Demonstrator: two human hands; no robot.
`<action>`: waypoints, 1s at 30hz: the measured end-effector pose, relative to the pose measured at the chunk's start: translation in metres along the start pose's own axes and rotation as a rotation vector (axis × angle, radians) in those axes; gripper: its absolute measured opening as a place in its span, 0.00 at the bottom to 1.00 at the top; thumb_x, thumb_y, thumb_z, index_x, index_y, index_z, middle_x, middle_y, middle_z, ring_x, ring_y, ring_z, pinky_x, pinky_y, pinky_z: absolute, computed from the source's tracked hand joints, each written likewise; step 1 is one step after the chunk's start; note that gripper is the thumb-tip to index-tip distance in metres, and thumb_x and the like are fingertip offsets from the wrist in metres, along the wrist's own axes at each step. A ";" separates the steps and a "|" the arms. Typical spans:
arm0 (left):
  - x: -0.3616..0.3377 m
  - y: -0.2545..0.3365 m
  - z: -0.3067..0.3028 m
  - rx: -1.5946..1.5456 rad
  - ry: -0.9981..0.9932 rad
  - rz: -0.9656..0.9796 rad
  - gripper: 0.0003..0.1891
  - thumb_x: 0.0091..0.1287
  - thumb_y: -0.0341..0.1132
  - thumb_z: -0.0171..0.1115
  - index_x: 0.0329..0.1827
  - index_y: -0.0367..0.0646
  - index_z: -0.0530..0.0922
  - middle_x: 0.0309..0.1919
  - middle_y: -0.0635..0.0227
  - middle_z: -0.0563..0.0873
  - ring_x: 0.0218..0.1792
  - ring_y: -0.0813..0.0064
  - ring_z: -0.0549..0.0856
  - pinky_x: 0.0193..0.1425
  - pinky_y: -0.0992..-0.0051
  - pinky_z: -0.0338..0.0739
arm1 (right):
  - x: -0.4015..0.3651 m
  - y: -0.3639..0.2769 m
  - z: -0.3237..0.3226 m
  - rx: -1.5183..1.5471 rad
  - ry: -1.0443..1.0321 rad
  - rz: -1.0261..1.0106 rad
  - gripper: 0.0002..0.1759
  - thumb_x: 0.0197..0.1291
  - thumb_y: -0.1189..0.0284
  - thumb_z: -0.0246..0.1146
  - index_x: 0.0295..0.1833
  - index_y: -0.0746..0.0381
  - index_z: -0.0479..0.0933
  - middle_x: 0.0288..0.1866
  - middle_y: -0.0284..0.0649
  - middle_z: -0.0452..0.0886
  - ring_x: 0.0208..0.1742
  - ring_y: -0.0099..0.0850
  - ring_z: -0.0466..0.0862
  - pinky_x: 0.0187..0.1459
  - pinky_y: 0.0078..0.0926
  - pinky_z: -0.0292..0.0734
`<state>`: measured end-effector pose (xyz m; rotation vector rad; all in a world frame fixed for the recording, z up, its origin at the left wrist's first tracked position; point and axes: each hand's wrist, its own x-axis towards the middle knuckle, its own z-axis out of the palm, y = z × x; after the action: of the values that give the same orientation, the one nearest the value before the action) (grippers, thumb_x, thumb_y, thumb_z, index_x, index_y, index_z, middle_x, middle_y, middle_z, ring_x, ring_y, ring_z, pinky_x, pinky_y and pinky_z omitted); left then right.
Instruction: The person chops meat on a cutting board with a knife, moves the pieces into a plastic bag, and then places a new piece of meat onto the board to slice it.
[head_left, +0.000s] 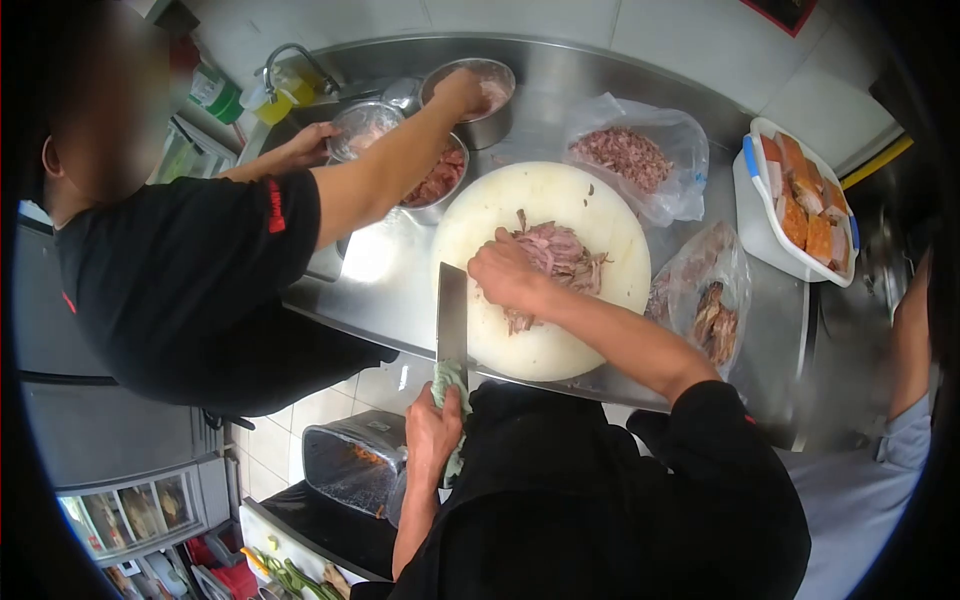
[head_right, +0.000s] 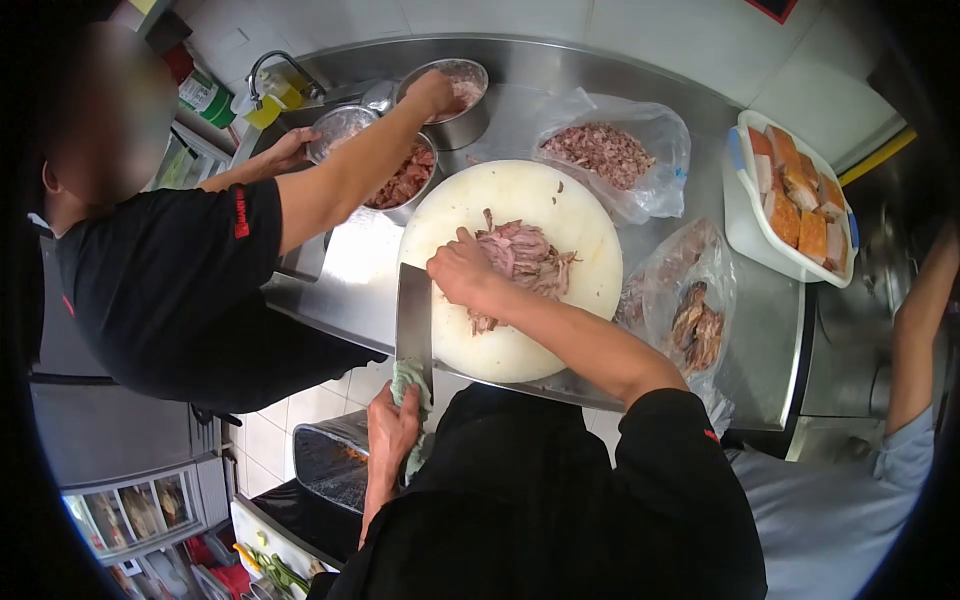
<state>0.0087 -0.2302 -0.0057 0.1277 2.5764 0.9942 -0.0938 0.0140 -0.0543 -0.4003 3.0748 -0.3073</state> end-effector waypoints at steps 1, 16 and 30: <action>-0.001 0.000 0.000 -0.024 -0.009 -0.032 0.18 0.73 0.43 0.58 0.42 0.32 0.81 0.32 0.36 0.85 0.41 0.33 0.85 0.45 0.49 0.79 | -0.003 0.002 -0.003 -0.003 -0.003 -0.008 0.03 0.48 0.74 0.67 0.29 0.56 0.86 0.28 0.41 0.84 0.39 0.41 0.86 0.59 0.40 0.68; 0.001 0.003 -0.003 0.101 -0.059 -0.043 0.19 0.73 0.46 0.57 0.45 0.33 0.80 0.35 0.34 0.85 0.43 0.30 0.83 0.49 0.45 0.77 | -0.036 0.081 -0.016 0.624 0.481 0.501 0.15 0.51 0.67 0.73 0.46 0.58 0.89 0.44 0.45 0.87 0.49 0.48 0.86 0.52 0.43 0.80; -0.002 0.001 0.003 0.034 -0.002 -0.062 0.19 0.73 0.46 0.57 0.45 0.33 0.81 0.36 0.35 0.86 0.44 0.31 0.83 0.51 0.46 0.78 | -0.028 0.131 -0.029 0.426 -0.128 0.497 0.09 0.50 0.69 0.70 0.39 0.54 0.90 0.43 0.45 0.89 0.42 0.45 0.89 0.51 0.43 0.83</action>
<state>0.0118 -0.2278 -0.0065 0.0570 2.5800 0.9276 -0.1008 0.1505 -0.0515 0.3368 2.7453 -0.8401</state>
